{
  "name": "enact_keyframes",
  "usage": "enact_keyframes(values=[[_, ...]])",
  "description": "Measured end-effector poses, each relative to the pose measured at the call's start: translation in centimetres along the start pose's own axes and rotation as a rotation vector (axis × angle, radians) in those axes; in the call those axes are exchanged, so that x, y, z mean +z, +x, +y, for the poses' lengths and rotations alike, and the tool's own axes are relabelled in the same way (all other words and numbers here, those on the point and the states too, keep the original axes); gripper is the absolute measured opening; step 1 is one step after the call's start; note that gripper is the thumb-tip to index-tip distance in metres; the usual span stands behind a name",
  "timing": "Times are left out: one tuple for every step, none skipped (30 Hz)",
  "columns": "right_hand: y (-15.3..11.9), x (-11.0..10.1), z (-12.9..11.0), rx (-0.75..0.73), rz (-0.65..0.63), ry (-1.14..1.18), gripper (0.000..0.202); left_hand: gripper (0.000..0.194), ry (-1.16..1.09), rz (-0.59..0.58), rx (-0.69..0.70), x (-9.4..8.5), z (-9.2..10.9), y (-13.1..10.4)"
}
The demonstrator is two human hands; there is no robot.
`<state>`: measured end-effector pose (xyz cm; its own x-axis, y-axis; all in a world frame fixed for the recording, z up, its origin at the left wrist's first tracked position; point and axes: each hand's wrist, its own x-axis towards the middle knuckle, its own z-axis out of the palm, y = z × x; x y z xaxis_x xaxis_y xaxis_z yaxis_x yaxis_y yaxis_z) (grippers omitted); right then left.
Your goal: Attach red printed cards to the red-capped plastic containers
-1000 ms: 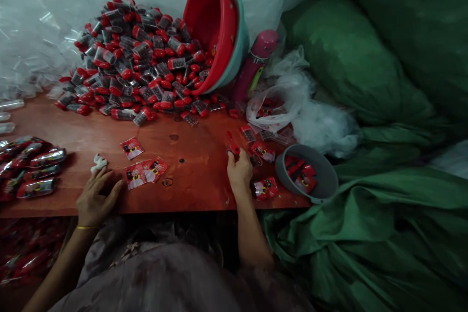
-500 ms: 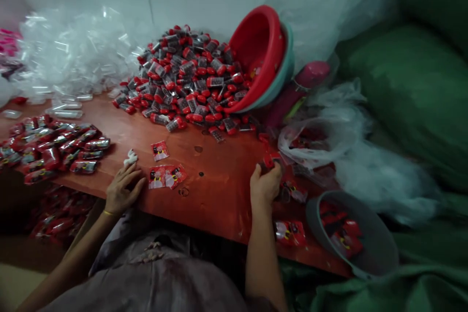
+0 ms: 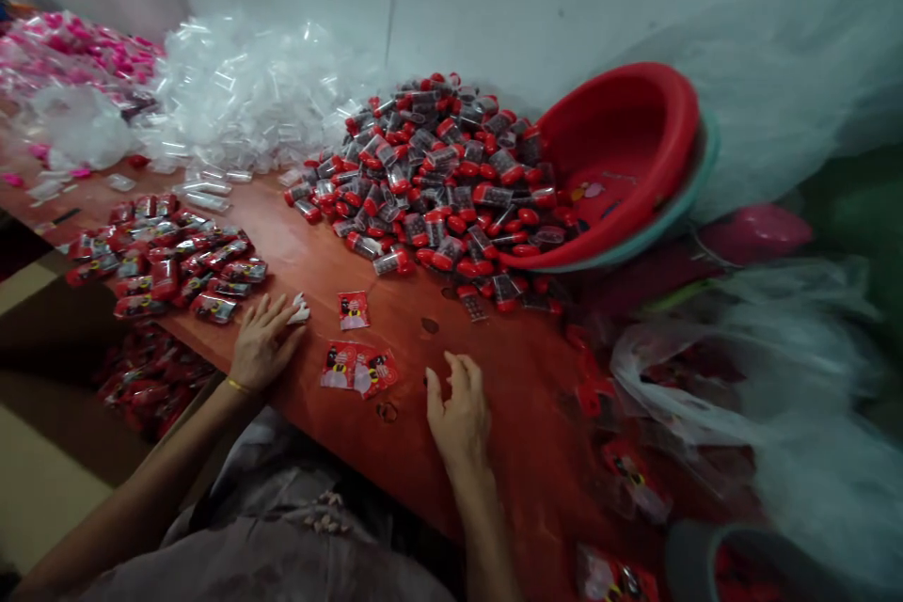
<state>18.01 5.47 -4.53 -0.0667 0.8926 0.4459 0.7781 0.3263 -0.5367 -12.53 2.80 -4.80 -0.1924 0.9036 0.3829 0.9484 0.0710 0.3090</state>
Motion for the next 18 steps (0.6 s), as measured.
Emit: enact_keyframes(values=[[0.3, 0.5, -0.3, -0.019, -0.028, 0.015, 0.035, 0.041, -0.007, -0.037, 0.011, 0.1, -0.3, 0.6], [0.6, 1.0, -0.6, -0.033, -0.048, 0.026, 0.034, 0.041, -0.016, -0.076, 0.027, 0.2, -0.5, 1.1], [1.0, 1.4, -0.8, -0.044, -0.062, 0.035, 0.033, 0.039, -0.023, -0.108, 0.041, 0.3, -0.7, 1.5], [1.3, 1.7, -0.9, -0.052, -0.072, 0.041, 0.033, 0.037, -0.029, -0.130, 0.053, 0.4, -0.8, 1.9], [1.7, 1.9, -1.0, -0.056, -0.078, 0.045, 0.031, 0.033, -0.035, -0.137, 0.062, 0.5, -0.9, 2.1], [2.2, 2.0, -1.1, -0.058, -0.080, 0.046, 0.030, 0.031, -0.041, -0.135, 0.068, 0.6, -1.0, 2.3], [2.8, 2.2, -1.2, -0.059, -0.081, 0.045, 0.029, 0.029, -0.048, -0.126, 0.073, 0.6, -1.1, 2.4], [3.6, 2.2, -1.3, -0.066, -0.079, 0.043, 0.027, 0.028, -0.053, -0.115, 0.080, 0.7, -1.2, 2.5], [4.6, 2.3, -1.6, -0.084, -0.074, 0.038, 0.026, 0.027, -0.054, -0.106, 0.089, 0.7, -1.4, 2.5], [5.8, 2.5, -1.9, -0.112, -0.060, 0.029, 0.025, 0.026, -0.049, -0.102, 0.101, 0.7, -1.6, 2.4], [7.3, 2.7, -2.4, -0.151, -0.044, 0.016, 0.025, 0.026, -0.041, -0.098, 0.117, 0.8, -1.8, 2.4], [9.0, 3.0, -3.1, -0.196, -0.029, -0.002, 0.025, 0.026, -0.031, -0.093, 0.135, 0.8, -2.0, 2.3], [11.0, 3.5, -4.0, -0.240, -0.015, -0.028, 0.026, 0.027, -0.024, -0.088, 0.155, 1.0, -2.3, 2.1], [13.1, 4.2, -5.1, -0.276, -0.016, -0.059, 0.026, 0.027, -0.021, -0.079, 0.174, 1.1, -2.5, 1.9], [15.3, 5.1, -6.4, -0.303, -0.032, -0.094, 0.027, 0.028, -0.022, -0.071, 0.190, 1.3, -2.7, 1.6], [17.5, 6.2, -7.6, -0.326, -0.052, -0.131, 0.030, 0.028, -0.027, -0.061, 0.205, 1.4, -2.9, 1.3], [19.7, 7.4, -8.9, -0.345, -0.075, -0.170, 0.035, 0.028, -0.033, -0.049, 0.213, 1.5, -3.0, 1.1], [21.7, 8.7, -10.0, -0.368, -0.103, -0.208, 0.039, 0.028, -0.040, -0.036, 0.215, 1.5, -3.1, 0.9]])
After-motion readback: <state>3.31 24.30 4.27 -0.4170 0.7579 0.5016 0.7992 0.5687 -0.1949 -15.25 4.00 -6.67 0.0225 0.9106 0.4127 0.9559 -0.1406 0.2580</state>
